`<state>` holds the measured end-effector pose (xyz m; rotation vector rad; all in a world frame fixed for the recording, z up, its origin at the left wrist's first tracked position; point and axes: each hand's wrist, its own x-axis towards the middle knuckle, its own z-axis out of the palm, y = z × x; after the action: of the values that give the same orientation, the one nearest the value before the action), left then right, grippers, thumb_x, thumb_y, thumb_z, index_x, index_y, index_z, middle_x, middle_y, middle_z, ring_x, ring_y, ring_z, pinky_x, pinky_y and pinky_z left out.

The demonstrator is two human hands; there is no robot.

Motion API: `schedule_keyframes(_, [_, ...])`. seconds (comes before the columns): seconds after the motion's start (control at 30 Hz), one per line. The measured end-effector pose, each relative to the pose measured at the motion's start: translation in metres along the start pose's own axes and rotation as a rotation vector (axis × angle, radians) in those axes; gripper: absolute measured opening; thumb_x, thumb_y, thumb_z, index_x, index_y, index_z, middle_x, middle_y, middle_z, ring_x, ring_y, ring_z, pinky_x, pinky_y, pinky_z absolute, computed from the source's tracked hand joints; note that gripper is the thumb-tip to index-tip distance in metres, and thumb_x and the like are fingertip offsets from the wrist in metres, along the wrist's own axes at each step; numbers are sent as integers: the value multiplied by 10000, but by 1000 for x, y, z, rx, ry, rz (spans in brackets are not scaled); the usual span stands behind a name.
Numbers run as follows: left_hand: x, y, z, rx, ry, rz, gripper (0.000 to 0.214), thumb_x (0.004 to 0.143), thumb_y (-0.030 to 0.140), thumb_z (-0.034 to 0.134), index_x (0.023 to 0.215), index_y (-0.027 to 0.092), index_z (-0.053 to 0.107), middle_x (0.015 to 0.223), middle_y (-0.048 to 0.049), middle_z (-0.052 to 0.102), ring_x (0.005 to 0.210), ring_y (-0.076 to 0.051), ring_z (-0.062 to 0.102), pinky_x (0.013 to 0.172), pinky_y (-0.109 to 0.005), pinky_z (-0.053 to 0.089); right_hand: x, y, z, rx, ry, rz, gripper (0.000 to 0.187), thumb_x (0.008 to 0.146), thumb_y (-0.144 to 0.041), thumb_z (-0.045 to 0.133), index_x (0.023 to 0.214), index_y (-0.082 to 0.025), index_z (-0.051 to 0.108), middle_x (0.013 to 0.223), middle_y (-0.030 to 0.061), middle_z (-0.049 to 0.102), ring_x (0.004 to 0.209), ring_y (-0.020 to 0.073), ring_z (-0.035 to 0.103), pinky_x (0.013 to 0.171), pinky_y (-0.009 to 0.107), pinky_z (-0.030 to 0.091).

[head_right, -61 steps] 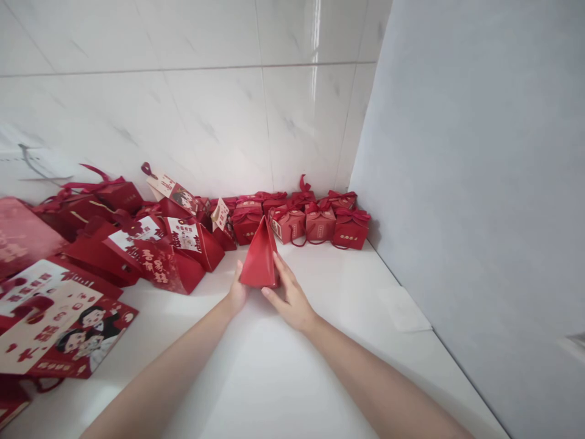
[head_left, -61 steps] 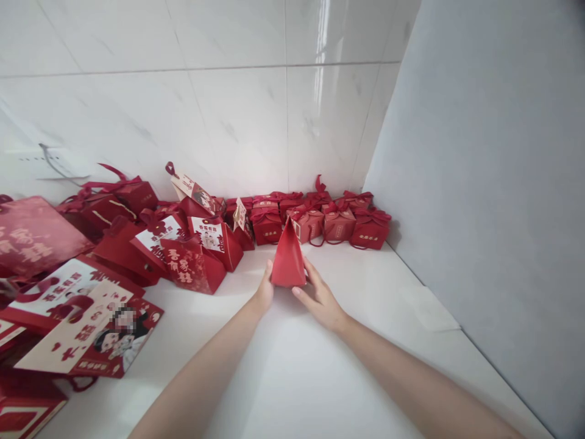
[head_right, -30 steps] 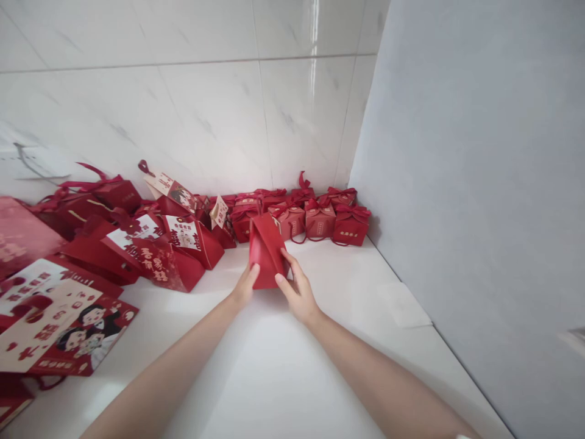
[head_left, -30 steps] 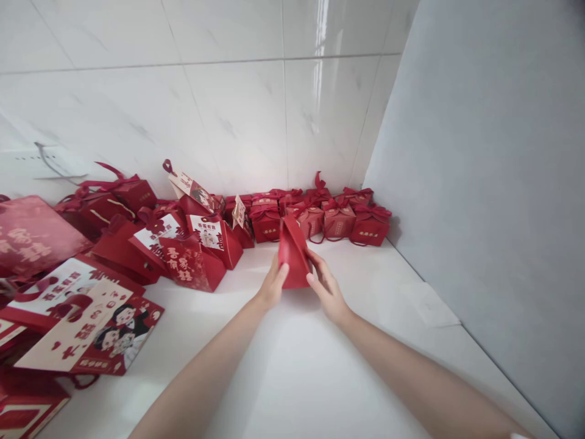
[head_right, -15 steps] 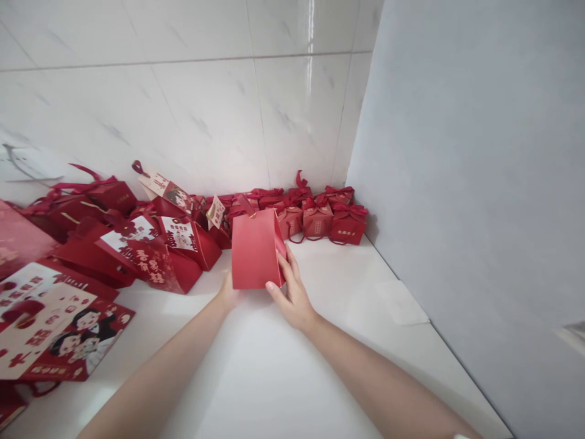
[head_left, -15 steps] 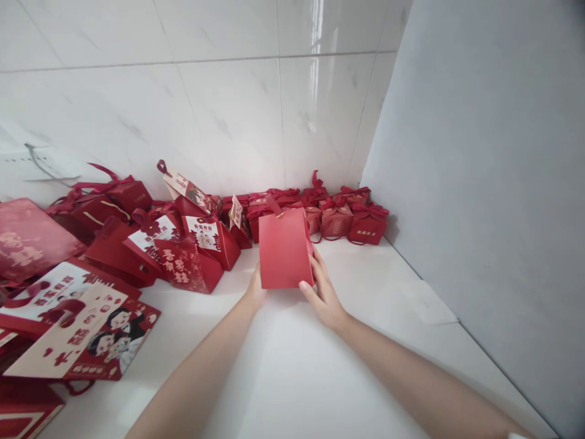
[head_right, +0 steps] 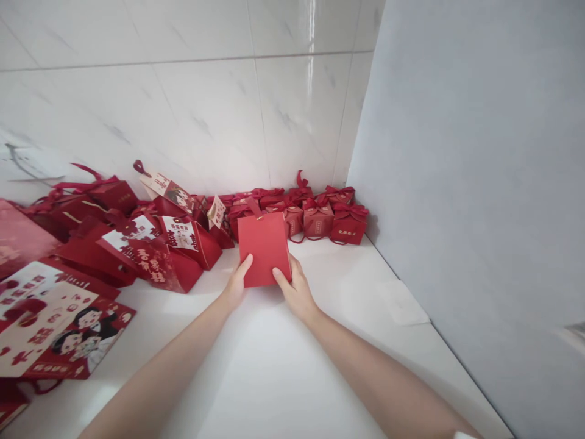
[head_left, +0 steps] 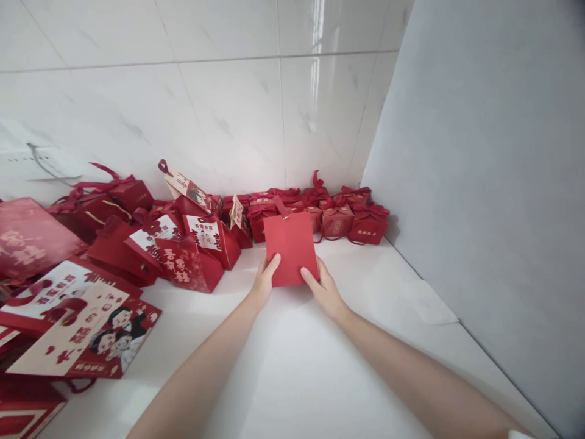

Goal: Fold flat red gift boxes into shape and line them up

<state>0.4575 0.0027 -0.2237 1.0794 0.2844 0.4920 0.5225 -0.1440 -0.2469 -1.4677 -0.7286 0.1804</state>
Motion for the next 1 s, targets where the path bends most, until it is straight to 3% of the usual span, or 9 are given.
schedule_keyframes(0.5, [1, 3, 1, -10, 3, 17, 511, 819, 435, 700, 1279, 232, 607, 1322, -74, 622, 1277, -273, 540, 1130, -411, 397, 0, 2, 0, 11, 17, 18, 554, 932, -495, 521, 1417, -246, 424, 1439, 76, 494, 1354, 225, 439, 1173, 432, 315])
schedule_keyframes(0.83, [1, 4, -1, 9, 57, 6, 511, 827, 497, 665, 1209, 159, 645, 1239, -131, 666, 1207, -303, 592, 1074, -445, 438, -1, 5, 1, -20, -3, 34, 612, 913, -515, 540, 1442, -245, 391, 1448, 89, 472, 1362, 235, 422, 1171, 447, 314])
schedule_keyframes(0.9, [2, 6, -1, -20, 54, -30, 510, 834, 508, 653, 1212, 165, 645, 1236, -128, 669, 1208, -298, 593, 1073, -441, 442, -1, 2, 1, 11, -3, 32, 656, 911, -518, 541, 1475, -252, 335, 1487, 92, 426, 1362, 243, 422, 1146, 446, 351])
schedule_keyframes(1.0, [6, 10, -5, -127, 125, -192, 513, 820, 535, 650, 1166, 157, 662, 1168, -132, 700, 1170, -310, 618, 1041, -454, 473, -5, -6, 0, 112, -67, -15, 771, 918, -500, 540, 1539, -313, 123, 1566, 86, 297, 1306, 242, 487, 1032, 410, 474])
